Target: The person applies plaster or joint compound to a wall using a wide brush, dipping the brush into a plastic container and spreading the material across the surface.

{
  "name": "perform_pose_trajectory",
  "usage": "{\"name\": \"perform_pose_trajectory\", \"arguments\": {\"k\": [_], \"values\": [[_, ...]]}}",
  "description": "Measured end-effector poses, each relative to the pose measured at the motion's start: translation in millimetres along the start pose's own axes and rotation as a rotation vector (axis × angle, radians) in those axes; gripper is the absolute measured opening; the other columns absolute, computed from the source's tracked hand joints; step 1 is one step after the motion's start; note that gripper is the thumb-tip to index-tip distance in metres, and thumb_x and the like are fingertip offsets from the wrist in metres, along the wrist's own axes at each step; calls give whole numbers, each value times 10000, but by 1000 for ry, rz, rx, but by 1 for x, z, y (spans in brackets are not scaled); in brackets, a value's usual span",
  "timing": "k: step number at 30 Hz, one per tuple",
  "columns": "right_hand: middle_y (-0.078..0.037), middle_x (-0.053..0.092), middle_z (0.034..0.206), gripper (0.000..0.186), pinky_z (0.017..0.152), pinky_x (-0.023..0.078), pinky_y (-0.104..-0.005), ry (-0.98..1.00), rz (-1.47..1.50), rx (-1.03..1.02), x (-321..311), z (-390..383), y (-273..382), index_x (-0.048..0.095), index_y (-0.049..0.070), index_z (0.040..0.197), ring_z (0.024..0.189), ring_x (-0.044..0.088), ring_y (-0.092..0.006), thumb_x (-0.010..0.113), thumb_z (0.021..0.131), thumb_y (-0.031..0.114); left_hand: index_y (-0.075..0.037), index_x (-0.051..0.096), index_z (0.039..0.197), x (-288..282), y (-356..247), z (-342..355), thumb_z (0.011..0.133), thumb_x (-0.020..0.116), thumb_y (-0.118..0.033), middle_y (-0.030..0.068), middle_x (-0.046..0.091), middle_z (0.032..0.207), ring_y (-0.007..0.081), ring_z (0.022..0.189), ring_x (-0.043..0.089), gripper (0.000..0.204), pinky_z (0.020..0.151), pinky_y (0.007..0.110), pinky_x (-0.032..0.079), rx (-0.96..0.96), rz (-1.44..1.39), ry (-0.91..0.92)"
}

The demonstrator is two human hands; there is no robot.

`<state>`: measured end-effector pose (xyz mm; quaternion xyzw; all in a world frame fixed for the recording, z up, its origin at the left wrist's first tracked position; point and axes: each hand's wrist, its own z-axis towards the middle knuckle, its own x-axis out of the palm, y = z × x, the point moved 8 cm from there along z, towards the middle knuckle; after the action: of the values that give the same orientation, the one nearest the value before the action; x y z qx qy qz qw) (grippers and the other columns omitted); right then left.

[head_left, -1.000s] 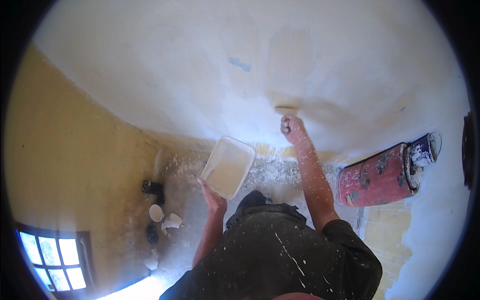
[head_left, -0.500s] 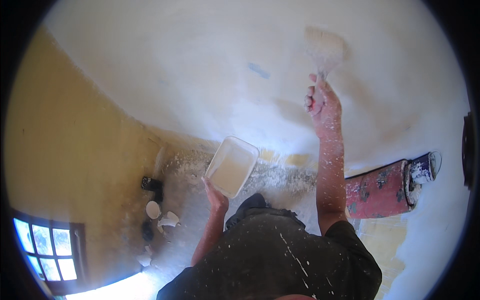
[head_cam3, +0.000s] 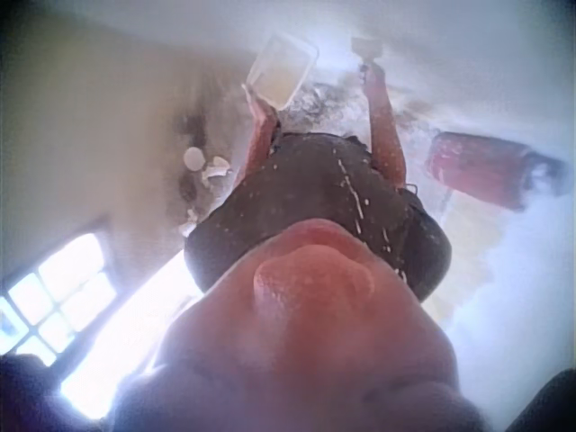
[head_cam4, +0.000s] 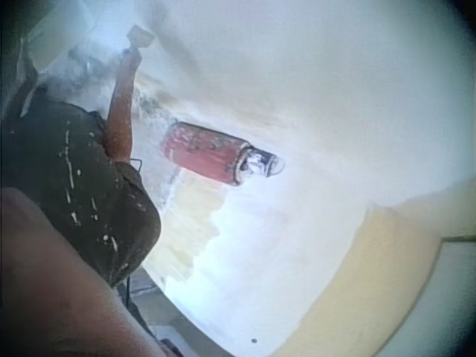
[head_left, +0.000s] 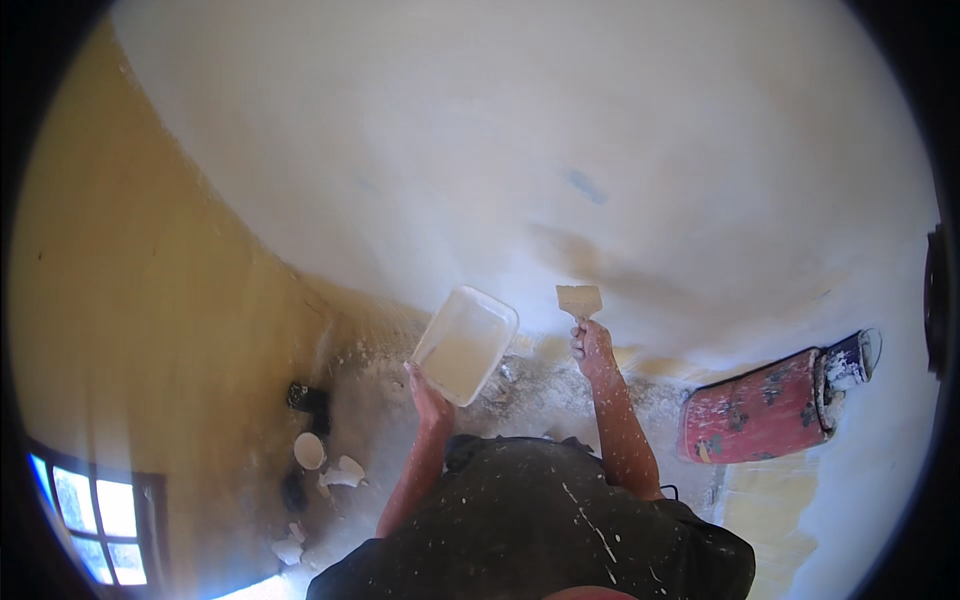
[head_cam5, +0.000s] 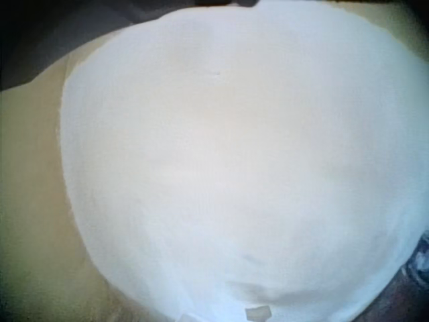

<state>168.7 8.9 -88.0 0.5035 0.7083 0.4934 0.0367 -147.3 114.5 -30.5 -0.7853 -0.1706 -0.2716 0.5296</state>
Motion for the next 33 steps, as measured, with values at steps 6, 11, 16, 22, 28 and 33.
{"name": "perform_pose_trajectory", "arguments": {"k": [6, 11, 16, 22, 28, 33], "values": [[7, 469, 608, 136, 338, 257, -201, -126, -19, -179, 95, -13, 60, 532, 81, 774, 445, 412, -72, 500, 873, 170, 46, 326, 1346, -43, -63, 42, 997, 223, -412, 171, 382, 1375, 261, 1267, 368, 585, 1067, 352, 271, -21, 155, -30], [-1, 490, 663, 171, 347, 277, -182, 1, 12, -514, 159, -104, 175, 563, 24, 929, 488, 427, -58, 488, 889, 172, -17, 362, 1347, -80, -92, 81, 980, 253, -479, 120, 437, 1343, 242, 1226, 414, 600, 1055, 356, 283, -84, 160, 153], [4, 472, 745, 414, 335, 284, -163, 39, 8, -853, 228, -199, 217, 431, 4, 1253, 490, 395, -21, 501, 881, 174, 78, 143, 1406, -166, -89, 135, 982, 239, -247, 234, 180, 1472, 321, 1376, 160, 542, 1126, 356, 116, 355, 927, 295], [8, 458, 703, 371, 342, 294, -174, -86, -227, -726, 252, -203, 150, 482, -5, 1182, 490, 406, -40, 519, 865, 184, 70, 203, 1389, -93, -131, 113, 965, 297, -190, 241, 245, 1444, 338, 1340, 244, 506, 1104, 378, 190, 409, 1499, 408], [-62, 567, 766, 356, 469, 417, -231, 143, -928, -421, 247, -180, 83, 592, -35, 1039, 583, 519, -91, 597, 817, 242, 4, 305, 1371, -73, -85, 126, 979, 259, -483, 136, 387, 1364, 240, 1234, 401, 627, 1047, 356, 317, -205, 437, 257], [-176, 656, 916, 426, 786, 484, -368, 322, -1602, -575, 256, -196, 86, 604, -63, 1055, 829, 636, -284, 655, 763, 243, -7, 308, 1375, -14, -72, 88, 977, 260, -486, 145, 408, 1344, 243, 1214, 425, 625, 1019, 361, 345, -280, 467, 292]]}}
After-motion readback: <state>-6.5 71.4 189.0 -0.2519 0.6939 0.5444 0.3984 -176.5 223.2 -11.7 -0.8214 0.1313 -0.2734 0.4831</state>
